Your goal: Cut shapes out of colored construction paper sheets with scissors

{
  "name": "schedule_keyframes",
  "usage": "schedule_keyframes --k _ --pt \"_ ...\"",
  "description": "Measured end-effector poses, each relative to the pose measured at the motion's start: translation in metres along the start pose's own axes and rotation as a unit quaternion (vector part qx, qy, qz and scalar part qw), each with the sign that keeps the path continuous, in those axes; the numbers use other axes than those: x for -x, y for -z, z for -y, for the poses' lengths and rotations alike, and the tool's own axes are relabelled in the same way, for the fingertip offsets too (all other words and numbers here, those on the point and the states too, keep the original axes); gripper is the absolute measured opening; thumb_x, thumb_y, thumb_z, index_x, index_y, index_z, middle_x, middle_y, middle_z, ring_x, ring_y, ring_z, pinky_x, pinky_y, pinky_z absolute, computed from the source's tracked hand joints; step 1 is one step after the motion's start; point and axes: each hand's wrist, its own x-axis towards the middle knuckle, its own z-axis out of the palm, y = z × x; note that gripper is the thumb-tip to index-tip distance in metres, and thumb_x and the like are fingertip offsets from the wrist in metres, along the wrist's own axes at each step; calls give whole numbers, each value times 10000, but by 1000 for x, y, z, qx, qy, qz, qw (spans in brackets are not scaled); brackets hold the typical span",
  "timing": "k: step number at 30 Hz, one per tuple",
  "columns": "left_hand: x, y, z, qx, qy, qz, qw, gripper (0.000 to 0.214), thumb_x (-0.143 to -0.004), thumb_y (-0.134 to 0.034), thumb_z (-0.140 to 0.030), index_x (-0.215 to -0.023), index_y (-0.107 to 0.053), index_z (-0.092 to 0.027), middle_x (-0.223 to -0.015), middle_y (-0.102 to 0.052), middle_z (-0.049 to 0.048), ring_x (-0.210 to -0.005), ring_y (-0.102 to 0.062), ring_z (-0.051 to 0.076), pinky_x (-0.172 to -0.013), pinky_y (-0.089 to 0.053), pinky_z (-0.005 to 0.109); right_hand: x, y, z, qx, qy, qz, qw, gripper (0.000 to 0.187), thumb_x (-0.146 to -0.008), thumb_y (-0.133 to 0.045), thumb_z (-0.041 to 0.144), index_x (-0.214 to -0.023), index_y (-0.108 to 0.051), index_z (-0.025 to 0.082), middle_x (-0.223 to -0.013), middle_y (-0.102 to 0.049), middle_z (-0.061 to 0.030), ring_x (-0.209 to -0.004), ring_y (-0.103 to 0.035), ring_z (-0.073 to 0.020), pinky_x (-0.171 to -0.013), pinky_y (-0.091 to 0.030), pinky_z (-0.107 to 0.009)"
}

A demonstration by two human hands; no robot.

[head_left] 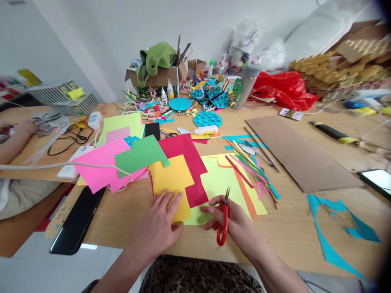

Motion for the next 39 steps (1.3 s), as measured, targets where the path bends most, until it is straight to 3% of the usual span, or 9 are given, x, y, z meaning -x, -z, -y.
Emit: schedule_keyframes --k 5,9,15,20,24,27,34,39 --pt "-2 -1 -3 -13 -10 -14 1000 699 -738 -516 -160 -1406 -311 -181 -1307 -521 121 -1260 -396 288 -1046 -357 484 8 -7 -7 -115 3 -33 993 424 -726 -695 455 -976 -462 204 -1120 -651 -120 -811 -693 -213 -784 -508 -352" --pt "-4 1 -7 -25 -12 -11 1000 693 -736 -501 -150 -1405 -322 -165 -1292 -529 132 -1210 -436 286 -1020 -384 466 7 -10 -14 -126 38 -56 990 375 -763 -668 418 -990 -453 210 -1202 -609 -120 -836 -675 -190 -830 -502 -362" --pt "-1 2 -7 -70 -29 17 997 687 -763 -421 -67 -1428 -280 -166 -1311 -525 142 -1212 -452 279 -997 -397 454 5 3 9 85 80 -34 993 287 -782 -612 416 -890 -462 197 -910 -664 -78 -685 -647 -167 -669 -512 -319" --pt "-1 3 -3 -43 -39 7 998 625 -793 -427 -100 -1400 -308 -185 -1283 -548 112 -1191 -470 249 -1000 -393 422 -14 18 28 260 48 -58 963 168 -802 -563 326 -888 -486 204 -721 -661 -26 -616 -650 -174 -551 -472 -272" --pt "-4 5 -8 -44 -15 2 999 612 -799 -500 -239 -1383 -344 -148 -1135 -581 130 -1090 -512 283 -943 -429 445 -34 24 29 371 56 -100 922 127 -790 -590 282 -863 -529 199 -720 -674 -43 -618 -646 -169 -537 -433 -246" --pt "-6 5 -17 -57 3 8 998 643 -768 -529 -258 -1375 -368 -124 -1065 -567 139 -1029 -520 300 -894 -449 460 -40 24 27 400 66 -110 908 118 -804 -587 277 -872 -539 194 -721 -676 -54 -627 -642 -167 -545 -423 -243" --pt "-14 6 -30 -107 -1 31 994 659 -739 -500 -141 -1385 -379 -96 -978 -553 134 -979 -528 300 -862 -461 451 -47 25 21 327 50 -94 939 92 -804 -582 264 -835 -538 189 -706 -678 -53 -616 -651 -167 -531 -453 -247" --pt "-17 7 -27 -121 -15 42 992 639 -764 -472 -116 -1394 -368 -86 -970 -570 136 -958 -542 293 -854 -464 446 -48 22 27 214 15 -27 976 113 -796 -582 235 -804 -478 190 -635 -653 -30 -568 -655 -171 -488 -474 -244"
